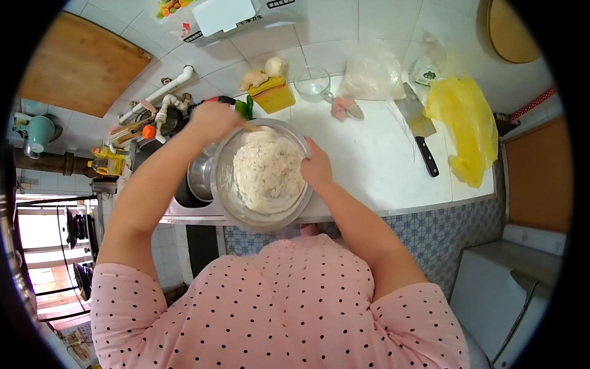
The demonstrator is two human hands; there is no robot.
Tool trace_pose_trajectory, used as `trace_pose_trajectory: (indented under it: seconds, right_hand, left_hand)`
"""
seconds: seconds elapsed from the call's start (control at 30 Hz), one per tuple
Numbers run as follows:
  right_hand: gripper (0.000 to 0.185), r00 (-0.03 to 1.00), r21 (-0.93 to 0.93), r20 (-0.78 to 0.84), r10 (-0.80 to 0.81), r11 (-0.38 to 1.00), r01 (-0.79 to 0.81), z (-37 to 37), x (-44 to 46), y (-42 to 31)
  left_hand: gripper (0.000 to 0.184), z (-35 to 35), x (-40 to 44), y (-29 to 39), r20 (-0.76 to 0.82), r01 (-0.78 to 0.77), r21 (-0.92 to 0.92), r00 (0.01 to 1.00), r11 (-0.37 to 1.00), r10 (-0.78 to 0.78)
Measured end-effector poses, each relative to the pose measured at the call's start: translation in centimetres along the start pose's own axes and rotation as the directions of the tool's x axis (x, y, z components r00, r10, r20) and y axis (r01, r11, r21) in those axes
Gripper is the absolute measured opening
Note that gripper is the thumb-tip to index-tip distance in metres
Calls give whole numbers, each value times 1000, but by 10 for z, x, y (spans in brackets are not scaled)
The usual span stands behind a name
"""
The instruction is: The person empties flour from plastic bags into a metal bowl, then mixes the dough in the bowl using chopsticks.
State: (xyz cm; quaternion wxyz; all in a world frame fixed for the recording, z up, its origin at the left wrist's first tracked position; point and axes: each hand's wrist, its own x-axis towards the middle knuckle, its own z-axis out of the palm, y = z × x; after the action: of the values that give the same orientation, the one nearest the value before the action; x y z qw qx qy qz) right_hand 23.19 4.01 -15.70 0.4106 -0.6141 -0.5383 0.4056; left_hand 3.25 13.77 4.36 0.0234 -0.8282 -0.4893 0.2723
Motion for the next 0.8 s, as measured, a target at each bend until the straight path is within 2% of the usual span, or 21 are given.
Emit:
trace_pose_trajectory:
  seconds: [0.03,0.07,0.17,0.2,0.27,0.3,0.33,0.37,0.4,0.43,0.47,0.5,0.53,0.57,0.6,0.67,0.73,0.8]
  right_hand:
    - [54,1000,-11,-2,-15,1000,15,0,2,0]
    - [55,1000,-22,-2,-26,999,26,1,1,1]
    - [56,999,-25,32,3,1000,-2,-1,1,0]
    - [56,999,-17,45,19,1000,-19,-2,1,-1]
    - [56,999,-5,38,29,1000,-29,-1,1,4]
    - [57,999,6,29,34,999,-34,-1,2,5]
    - [55,998,35,9,54,998,-54,-3,0,1]
    - [54,997,61,-7,74,995,-74,-6,-4,-7]
    - [53,996,89,-10,93,992,-92,-7,-6,-11]
    - [52,993,102,-32,112,989,-108,-5,-5,-7]
    - [52,990,113,-49,130,986,-124,0,-6,-1]
    - [51,987,126,-68,148,982,-139,3,-5,3]
    - [51,986,142,-65,155,979,-144,3,-6,2]
    - [51,985,158,-62,162,976,-150,3,-7,-1]
    - [51,984,175,-63,169,972,-156,1,-7,-4]
    - [50,980,205,-40,197,961,-185,0,-8,-8]
    - [48,985,188,-26,173,968,-165,1,-8,-8]
    - [48,995,126,-26,99,987,-95,0,-6,-4]
  left_hand:
    - [32,3,21,22,-38,-48,118,998,992,53]
    - [26,-13,29,47,-1,-191,125,981,974,192]
    - [19,-49,37,69,160,-378,323,925,868,344]
    - [18,-17,53,37,-7,-347,110,937,932,349]
    - [18,-3,40,-4,48,-99,79,994,992,96]
    - [25,16,26,-24,35,-10,43,999,999,9]
    - [28,43,12,-44,42,20,84,999,996,-24]
    - [27,46,-13,-48,173,26,12,985,1000,-28]
    - [23,66,-56,-41,218,162,-55,965,985,-146]
    - [23,82,-78,-39,357,201,-96,921,975,-155]
    - [23,83,-99,-27,490,213,-143,864,966,-118]
    - [22,110,-120,-20,484,232,-263,871,936,-80]
    - [25,126,-140,-5,448,169,-319,894,933,-9]
    - [30,120,-156,20,443,128,-272,897,954,7]
    - [35,91,-158,47,551,208,-312,835,927,-2]
    - [35,72,-157,83,548,252,-370,836,894,-9]
    - [34,67,-139,106,441,212,-446,898,870,7]
    - [33,80,-109,117,193,135,-482,980,866,-46]
